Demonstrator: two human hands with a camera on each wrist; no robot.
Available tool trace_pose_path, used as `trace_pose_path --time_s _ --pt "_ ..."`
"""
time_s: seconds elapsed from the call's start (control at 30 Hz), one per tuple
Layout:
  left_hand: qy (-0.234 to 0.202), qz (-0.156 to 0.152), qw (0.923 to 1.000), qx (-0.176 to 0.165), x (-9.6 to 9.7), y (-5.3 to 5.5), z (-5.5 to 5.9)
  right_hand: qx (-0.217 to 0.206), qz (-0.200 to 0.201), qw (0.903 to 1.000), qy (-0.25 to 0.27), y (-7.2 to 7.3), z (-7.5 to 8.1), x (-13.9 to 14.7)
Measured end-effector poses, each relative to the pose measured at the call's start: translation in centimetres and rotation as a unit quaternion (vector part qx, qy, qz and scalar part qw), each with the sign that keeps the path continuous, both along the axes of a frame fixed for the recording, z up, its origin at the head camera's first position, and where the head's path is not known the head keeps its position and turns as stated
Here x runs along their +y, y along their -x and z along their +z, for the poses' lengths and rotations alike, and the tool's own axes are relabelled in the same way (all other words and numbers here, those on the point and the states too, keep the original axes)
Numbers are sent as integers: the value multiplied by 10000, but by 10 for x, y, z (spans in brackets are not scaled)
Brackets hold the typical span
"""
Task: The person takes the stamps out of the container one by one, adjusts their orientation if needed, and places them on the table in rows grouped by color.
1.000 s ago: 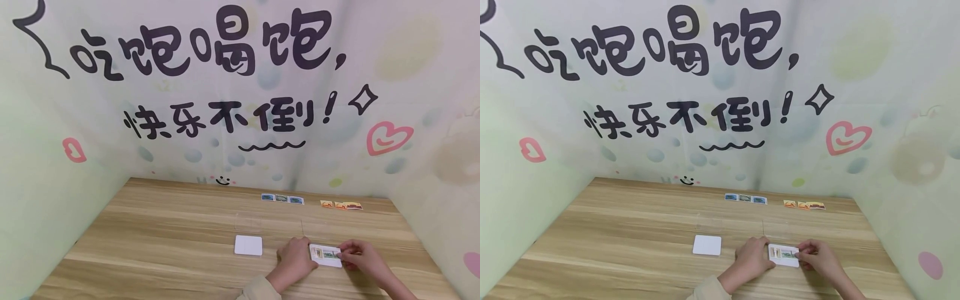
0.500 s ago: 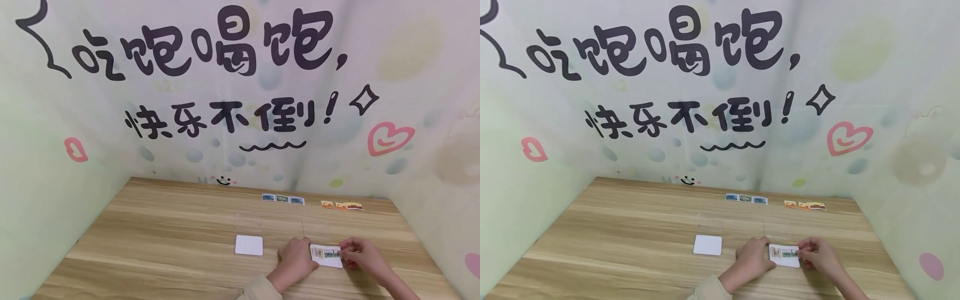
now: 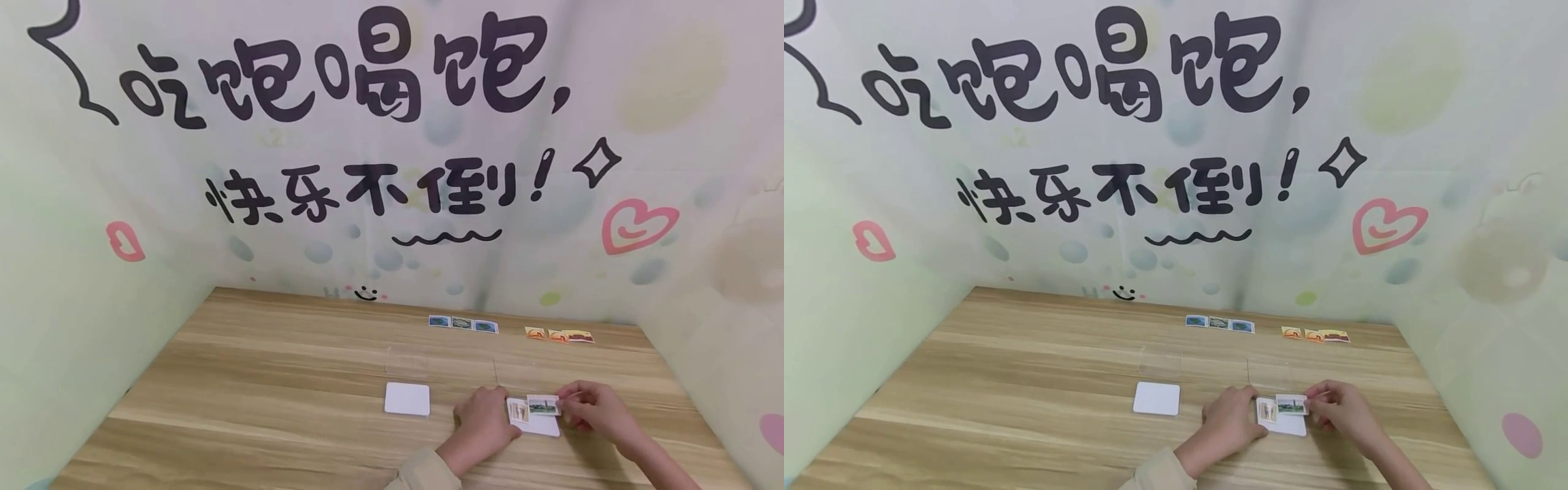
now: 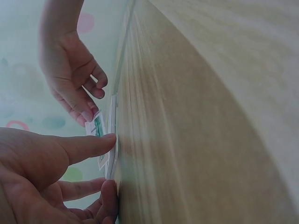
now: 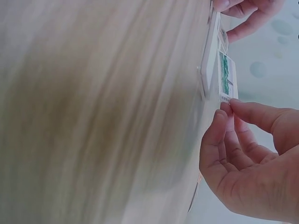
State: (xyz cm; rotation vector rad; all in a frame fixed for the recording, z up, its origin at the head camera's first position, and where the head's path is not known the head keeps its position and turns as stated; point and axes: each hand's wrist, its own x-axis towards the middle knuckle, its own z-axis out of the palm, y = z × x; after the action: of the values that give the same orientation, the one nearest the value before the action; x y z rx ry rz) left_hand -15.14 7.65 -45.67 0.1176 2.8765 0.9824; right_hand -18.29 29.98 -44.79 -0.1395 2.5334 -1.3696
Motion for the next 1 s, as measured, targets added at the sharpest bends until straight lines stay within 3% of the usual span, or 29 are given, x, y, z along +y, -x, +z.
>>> trace_pose_path --time_s 0.63,1.0 --pt "21 -26 10000 -24 0 0 2 92 -27 9999 -121 1 7 -4" --pt "84 -32 10000 -5 1 0 2 296 365 9989 -86 2 8 -5"
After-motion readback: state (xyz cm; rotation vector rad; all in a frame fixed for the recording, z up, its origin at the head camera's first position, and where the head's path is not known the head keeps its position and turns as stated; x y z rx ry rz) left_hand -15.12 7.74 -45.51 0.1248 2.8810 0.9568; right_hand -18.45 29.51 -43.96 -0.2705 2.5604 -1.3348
